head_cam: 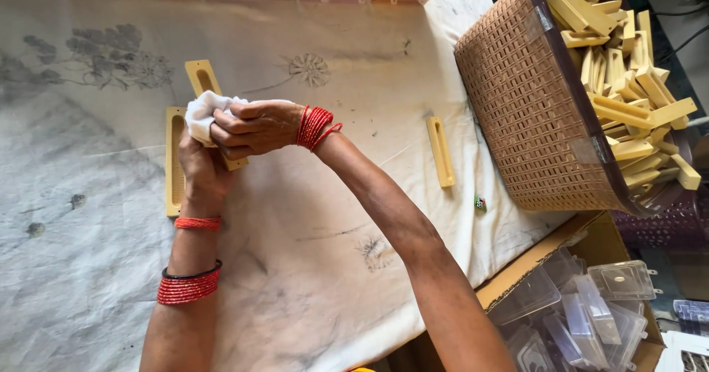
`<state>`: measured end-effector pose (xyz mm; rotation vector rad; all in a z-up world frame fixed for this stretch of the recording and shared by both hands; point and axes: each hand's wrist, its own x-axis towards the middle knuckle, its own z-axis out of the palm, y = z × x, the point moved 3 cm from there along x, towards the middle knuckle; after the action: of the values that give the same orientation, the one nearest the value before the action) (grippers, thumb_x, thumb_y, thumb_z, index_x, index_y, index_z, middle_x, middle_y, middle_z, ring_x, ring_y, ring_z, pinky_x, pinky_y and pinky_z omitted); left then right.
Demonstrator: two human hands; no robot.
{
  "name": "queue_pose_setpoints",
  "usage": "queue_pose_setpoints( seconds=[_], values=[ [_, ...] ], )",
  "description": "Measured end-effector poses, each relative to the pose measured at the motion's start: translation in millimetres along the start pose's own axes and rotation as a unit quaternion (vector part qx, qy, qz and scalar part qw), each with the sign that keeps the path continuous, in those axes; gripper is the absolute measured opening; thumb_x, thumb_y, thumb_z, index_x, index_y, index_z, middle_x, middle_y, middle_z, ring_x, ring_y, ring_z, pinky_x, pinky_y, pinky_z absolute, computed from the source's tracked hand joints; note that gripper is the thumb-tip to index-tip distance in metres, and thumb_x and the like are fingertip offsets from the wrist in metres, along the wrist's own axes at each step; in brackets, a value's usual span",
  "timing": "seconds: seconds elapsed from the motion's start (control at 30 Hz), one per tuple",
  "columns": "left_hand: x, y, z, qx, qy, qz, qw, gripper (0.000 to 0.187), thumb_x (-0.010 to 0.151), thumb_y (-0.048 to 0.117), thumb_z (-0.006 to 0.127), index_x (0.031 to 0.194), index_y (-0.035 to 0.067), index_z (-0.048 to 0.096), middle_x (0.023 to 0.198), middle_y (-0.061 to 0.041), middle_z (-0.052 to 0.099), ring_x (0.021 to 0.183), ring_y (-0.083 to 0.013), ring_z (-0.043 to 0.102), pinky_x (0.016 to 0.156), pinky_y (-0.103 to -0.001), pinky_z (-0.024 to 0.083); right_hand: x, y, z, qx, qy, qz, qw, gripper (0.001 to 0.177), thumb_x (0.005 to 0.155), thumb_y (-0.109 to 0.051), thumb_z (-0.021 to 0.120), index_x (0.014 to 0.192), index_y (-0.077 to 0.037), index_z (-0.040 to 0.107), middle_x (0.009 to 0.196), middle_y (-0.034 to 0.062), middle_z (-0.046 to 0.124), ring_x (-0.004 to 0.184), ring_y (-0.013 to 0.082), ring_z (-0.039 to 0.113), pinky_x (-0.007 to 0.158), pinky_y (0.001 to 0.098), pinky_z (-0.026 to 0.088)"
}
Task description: Cleaning and wiping wooden rectangular pieces with a white cloth.
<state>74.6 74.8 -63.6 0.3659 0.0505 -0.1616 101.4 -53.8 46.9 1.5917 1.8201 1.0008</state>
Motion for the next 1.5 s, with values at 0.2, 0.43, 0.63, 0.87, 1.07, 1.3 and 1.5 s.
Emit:
queue_pose_setpoints(
  seconds=[0.2, 0.43, 0.63, 0.87, 1.07, 1.3, 1.5],
  values=[
    [-3, 2, 4, 0.008, -0.006, 0.006, 1.000, 0.050, 0.110, 0.042, 0.041, 0.141, 0.004, 0.055, 0.134, -0.009, 0.062, 0.124, -0.0188, 0.063, 0.109, -0.034, 0.054, -1, -1, 5, -0.013, -0.017, -0.022, 1.000, 0.020, 0.108, -0.035, 0.059, 0.123, -0.025, 0.050, 0.139, 0.0057, 0.050, 0.132, 0.0243, 0.046, 0.113, 0.0408, 0.039],
    [-9, 7, 20, 0.075, 0.024, 0.010, 0.997, 0.043, 0.109, 0.035, 0.044, 0.144, 0.011, 0.054, 0.132, -0.004, 0.063, 0.121, -0.0133, 0.064, 0.102, -0.032, 0.057, -33, 21, 18, -0.028, -0.036, 0.036, 0.998, 0.020, 0.113, -0.039, 0.056, 0.120, -0.021, 0.052, 0.136, 0.0089, 0.050, 0.130, 0.0262, 0.047, 0.111, 0.0419, 0.039],
    [-6, 8, 23, 0.099, 0.025, 0.007, 0.995, 0.035, 0.112, 0.029, 0.048, 0.137, 0.007, 0.057, 0.113, -0.009, 0.070, 0.090, -0.0153, 0.068, 0.083, -0.031, 0.057, -66, 32, 15, -0.088, -0.123, 0.003, 0.989, 0.022, 0.105, -0.036, 0.056, 0.123, -0.022, 0.056, 0.135, 0.0028, 0.053, 0.127, 0.0214, 0.049, 0.111, 0.0389, 0.040],
    [-7, 7, 19, 0.109, 0.027, 0.012, 0.994, 0.038, 0.111, 0.029, 0.048, 0.140, 0.006, 0.056, 0.116, -0.012, 0.070, 0.091, -0.0157, 0.068, 0.083, -0.030, 0.059, -90, 18, 40, -0.101, -0.156, 0.015, 0.983, 0.016, 0.105, -0.035, 0.057, 0.115, -0.022, 0.055, 0.135, 0.0023, 0.057, 0.125, 0.0217, 0.051, 0.109, 0.0398, 0.040],
    [-5, 6, 21, 0.111, 0.028, 0.011, 0.993, 0.042, 0.110, 0.026, 0.047, 0.146, 0.005, 0.053, 0.114, -0.012, 0.070, 0.088, -0.0164, 0.068, 0.081, -0.030, 0.059, -87, 20, 40, -0.106, -0.161, 0.022, 0.981, 0.014, 0.105, -0.034, 0.055, 0.113, -0.023, 0.054, 0.133, 0.0023, 0.056, 0.124, 0.0223, 0.051, 0.109, 0.0400, 0.039],
    [-7, 7, 32, 0.191, 0.050, 0.033, 0.980, 0.043, 0.109, 0.022, 0.048, 0.147, 0.003, 0.053, 0.113, -0.012, 0.071, 0.087, -0.0148, 0.070, 0.077, -0.028, 0.060, -52, 21, 25, 0.001, -0.080, 0.141, 0.987, 0.018, 0.099, -0.022, 0.065, 0.115, -0.016, 0.061, 0.132, 0.0052, 0.057, 0.123, 0.0245, 0.054, 0.107, 0.0394, 0.046],
    [-8, 4, 27, 0.158, 0.034, 0.051, 0.985, 0.042, 0.109, 0.023, 0.050, 0.147, 0.005, 0.051, 0.113, -0.008, 0.070, 0.088, -0.0139, 0.069, 0.077, -0.027, 0.060, -35, 14, 12, 0.090, -0.020, 0.278, 0.956, 0.025, 0.096, -0.016, 0.071, 0.119, -0.014, 0.061, 0.134, 0.0048, 0.056, 0.130, 0.0232, 0.052, 0.108, 0.0372, 0.047]
  ],
)
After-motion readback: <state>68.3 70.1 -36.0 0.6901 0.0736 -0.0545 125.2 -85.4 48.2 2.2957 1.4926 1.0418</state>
